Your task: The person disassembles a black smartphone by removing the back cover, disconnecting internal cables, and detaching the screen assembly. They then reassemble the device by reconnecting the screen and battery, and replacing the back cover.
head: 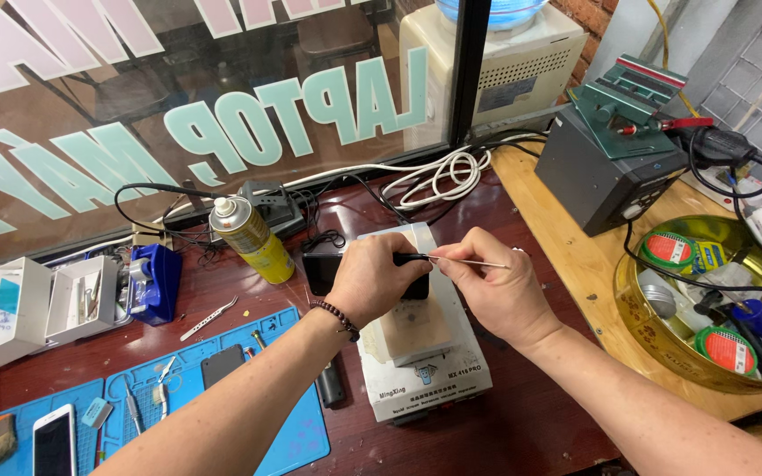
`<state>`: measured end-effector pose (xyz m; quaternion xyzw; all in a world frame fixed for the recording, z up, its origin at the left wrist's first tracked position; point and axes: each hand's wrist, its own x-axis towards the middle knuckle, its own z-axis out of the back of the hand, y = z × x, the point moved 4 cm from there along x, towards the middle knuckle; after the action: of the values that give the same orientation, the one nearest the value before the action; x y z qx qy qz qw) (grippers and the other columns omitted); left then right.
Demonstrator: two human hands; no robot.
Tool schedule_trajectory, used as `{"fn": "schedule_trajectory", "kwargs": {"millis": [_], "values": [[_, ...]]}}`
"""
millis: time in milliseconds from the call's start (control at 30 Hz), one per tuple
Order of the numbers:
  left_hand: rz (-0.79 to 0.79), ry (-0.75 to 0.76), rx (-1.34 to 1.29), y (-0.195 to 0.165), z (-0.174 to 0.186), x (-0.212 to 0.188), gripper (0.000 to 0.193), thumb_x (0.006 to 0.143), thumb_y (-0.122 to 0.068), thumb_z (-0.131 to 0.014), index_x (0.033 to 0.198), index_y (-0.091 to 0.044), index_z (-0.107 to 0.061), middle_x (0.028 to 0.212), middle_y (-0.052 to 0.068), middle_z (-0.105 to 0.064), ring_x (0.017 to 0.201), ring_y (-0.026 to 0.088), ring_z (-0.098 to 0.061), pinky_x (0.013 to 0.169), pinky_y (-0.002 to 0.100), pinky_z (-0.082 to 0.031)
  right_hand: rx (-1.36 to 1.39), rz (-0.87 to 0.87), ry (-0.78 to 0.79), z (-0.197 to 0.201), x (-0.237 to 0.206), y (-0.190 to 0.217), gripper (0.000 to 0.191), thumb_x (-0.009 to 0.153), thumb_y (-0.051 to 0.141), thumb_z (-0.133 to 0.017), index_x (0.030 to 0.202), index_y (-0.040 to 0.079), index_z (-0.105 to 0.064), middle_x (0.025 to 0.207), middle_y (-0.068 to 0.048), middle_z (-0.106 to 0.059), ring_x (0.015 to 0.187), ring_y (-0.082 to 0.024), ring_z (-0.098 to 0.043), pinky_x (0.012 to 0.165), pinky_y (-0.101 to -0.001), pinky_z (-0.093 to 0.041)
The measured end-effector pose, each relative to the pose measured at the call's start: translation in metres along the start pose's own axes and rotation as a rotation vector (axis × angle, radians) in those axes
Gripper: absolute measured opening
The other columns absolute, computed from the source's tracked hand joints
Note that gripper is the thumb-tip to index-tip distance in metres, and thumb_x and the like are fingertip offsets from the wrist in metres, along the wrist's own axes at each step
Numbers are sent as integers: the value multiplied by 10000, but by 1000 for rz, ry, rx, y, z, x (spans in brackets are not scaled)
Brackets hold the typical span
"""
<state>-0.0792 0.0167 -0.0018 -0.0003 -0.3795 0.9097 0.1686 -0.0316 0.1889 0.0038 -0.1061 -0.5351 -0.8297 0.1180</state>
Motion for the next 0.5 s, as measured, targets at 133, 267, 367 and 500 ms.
{"fn": "schedule_trajectory", "kwargs": {"millis": [133,267,367,500], "values": [[41,4,43,-1,-3,0,315,783,-343,-806,862,-40,-775,788,161,-753,741,299,-742,712,390,-581,-93,-53,-11,-2,0,1,107,933,132,-701,887,57,-640,964,-38,-809,860,-120,-776,759,-302,-626],[59,8,29,-3,-4,-4,320,750,-316,-832,892,-37,-765,788,167,-751,736,297,-742,714,384,-585,456,-302,-50,-6,4,-11,155,956,102,-671,900,14,-556,965,-134,-762,948,-193,-771,845,-337,-677],[48,22,-72,0,5,-4,307,736,-258,-854,916,-28,-759,789,137,-765,718,217,-755,693,347,-593,666,-381,-36,-8,5,-14,127,955,91,-625,954,12,-526,1005,-178,-747,974,-237,-777,879,-372,-668],[217,113,-300,19,21,-2,250,799,-188,-837,945,-17,-730,812,71,-766,698,118,-728,632,287,-625,788,-298,-83,-15,12,-4,121,977,70,-627,994,0,-529,1040,-192,-715,980,-259,-754,926,-385,-643]]}}
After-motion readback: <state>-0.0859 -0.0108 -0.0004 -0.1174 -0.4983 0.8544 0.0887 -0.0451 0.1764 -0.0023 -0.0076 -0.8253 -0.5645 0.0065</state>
